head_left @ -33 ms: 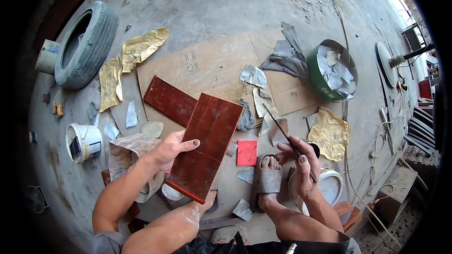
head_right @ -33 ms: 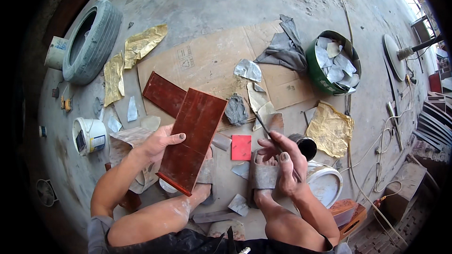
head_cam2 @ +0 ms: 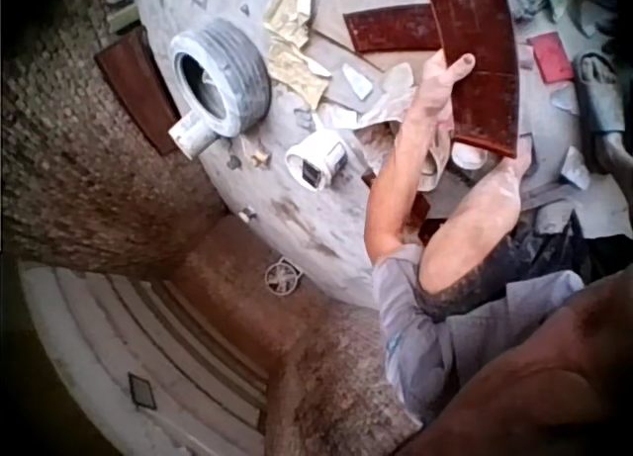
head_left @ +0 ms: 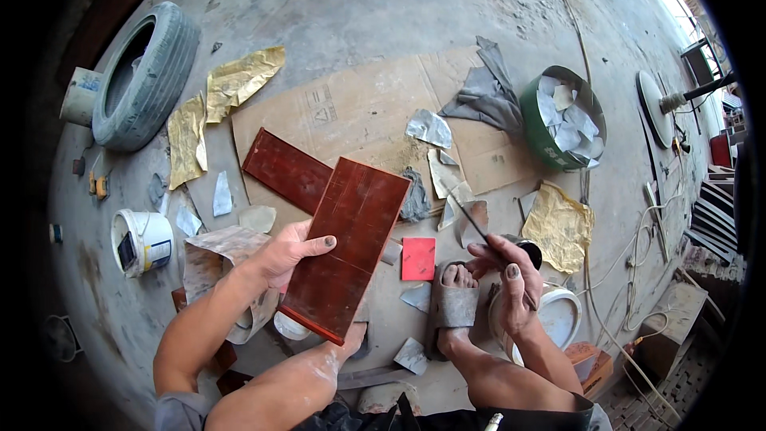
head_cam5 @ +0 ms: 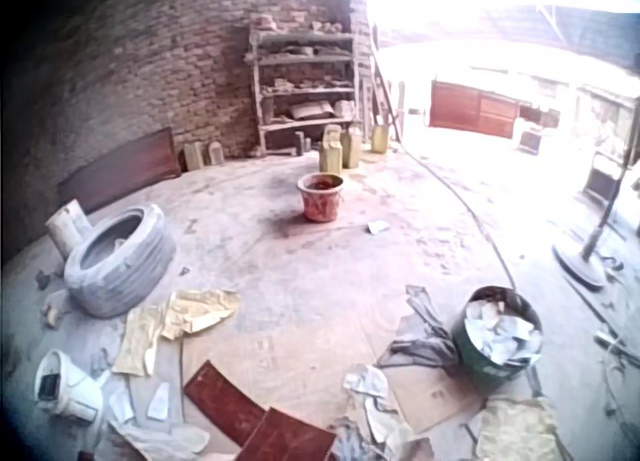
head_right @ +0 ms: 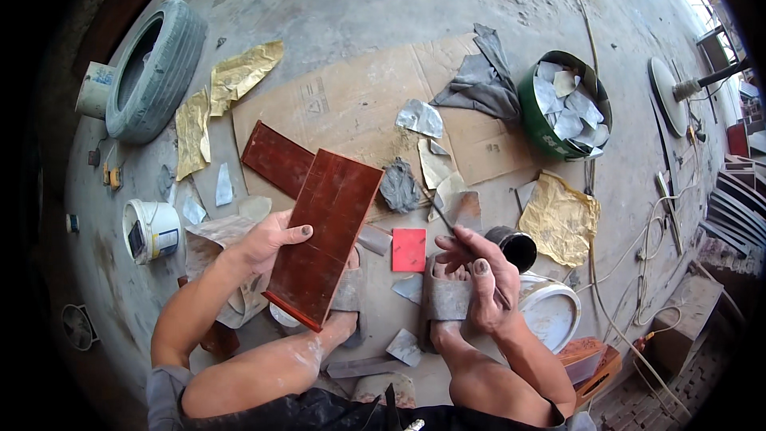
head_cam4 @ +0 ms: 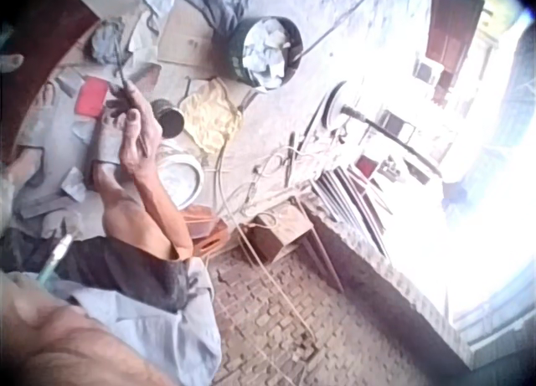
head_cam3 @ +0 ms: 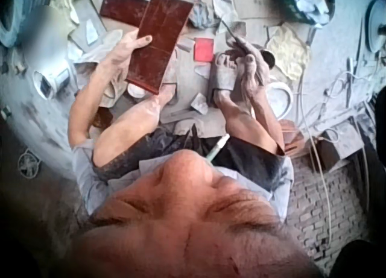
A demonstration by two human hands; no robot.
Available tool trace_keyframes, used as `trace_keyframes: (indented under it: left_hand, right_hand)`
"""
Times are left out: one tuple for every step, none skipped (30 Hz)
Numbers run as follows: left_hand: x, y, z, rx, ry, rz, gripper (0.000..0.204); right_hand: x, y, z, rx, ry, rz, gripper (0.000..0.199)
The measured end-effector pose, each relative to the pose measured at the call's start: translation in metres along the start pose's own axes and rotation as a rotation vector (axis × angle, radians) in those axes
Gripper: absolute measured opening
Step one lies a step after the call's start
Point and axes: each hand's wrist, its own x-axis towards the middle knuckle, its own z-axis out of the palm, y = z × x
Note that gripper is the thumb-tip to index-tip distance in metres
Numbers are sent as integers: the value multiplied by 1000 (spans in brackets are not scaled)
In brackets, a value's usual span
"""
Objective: The person paints the edges and surfaces of rectangular wooden pieces using a small brush and dark paint. The person repeatedly dips the brush into a paint can and applies paint to the wood, occasionally setting the piece down and picking it up again.
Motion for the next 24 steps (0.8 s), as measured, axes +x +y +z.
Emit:
trace_keyframes:
  left_hand:
    - [-2, 3, -1, 1, 5, -17, 50]
    - [-3, 5, -2, 2, 10, -34, 51]
    - [-2, 7, -3, 31, 18, -40, 51]
    - [-2, 8, -4, 60, 26, -47, 52]
    - [-2, 10, -5, 88, 34, -53, 53]
    - [-1, 13, -4, 118, 31, -52, 53]
    - [-1, 19, -2, 148, 29, -51, 52]
    - [0, 22, -2, 178, 27, -50, 52]
    - [1, 24, -5, 192, 16, -59, 53]
    - [2, 24, -10, 206, 6, -69, 55]
    - [4, 23, -13, 220, -4, -78, 56]
    - [4, 23, -14, 199, -4, -83, 54]
    - [4, 23, -13, 178, -4, -88, 53]
    - [5, 22, -13, 156, -4, -92, 51]
    - [5, 19, -15, 149, -7, -99, 51]
    - [7, 16, -19, 141, -11, -106, 52]
    - [7, 14, -21, 133, -14, -112, 52]
    - [9, 15, -18, 158, -11, -95, 53]
    - [9, 16, -16, 176, -3, -90, 53]
    - [10, 17, -13, 194, 5, -85, 54]
    - [10, 17, -12, 210, 15, -78, 54]
    - [11, 16, -13, 199, 36, -82, 56]
    - [11, 15, -13, 185, 31, -77, 57]
    - [12, 16, -15, 176, 26, -71, 57]
  right_hand:
    - [-2, 4, -1, -25, -19, -21, 44]
    - [-5, 10, -5, -75, -21, -71, 38]
    - [-5, 11, -7, -120, -36, -92, 36]
    - [-4, 11, -8, -165, -52, -114, 35]
    - [-4, 11, -8, -209, -68, -135, 34]
    - [-4, 5, -6, -215, -85, -80, 39]
    - [-5, 7, -3, -178, -52, -65, 39]
    - [-6, 8, 1, -141, -21, -51, 38]
    - [-7, 9, 5, -105, 10, -38, 37]
    - [-7, 10, 6, -68, 40, -24, 37]
    - [-8, 10, 6, -46, 40, -9, 37]
    - [-9, 11, 8, -19, 40, 7, 38]
    - [-9, 12, 10, 9, 39, 23, 38]
    - [-9, 12, 9, 24, 56, 46, 39]
    - [-10, 12, 8, 43, 69, 72, 40]
    - [-10, 12, 7, 61, 84, 113, 41]
    - [-9, 12, 9, 99, 108, 159, 42]
    - [-9, 13, 8, 87, 107, 163, 43]
    - [-10, 15, 7, 75, 104, 166, 44]
    - [-12, 16, 7, 73, 103, 168, 44]
    - [-13, 17, 7, 70, 98, 170, 44]
    - [-14, 18, 7, 68, 93, 172, 44]
    - [-16, 19, 7, 76, 99, 179, 44]
    - [-16, 20, 7, 86, 109, 183, 44]
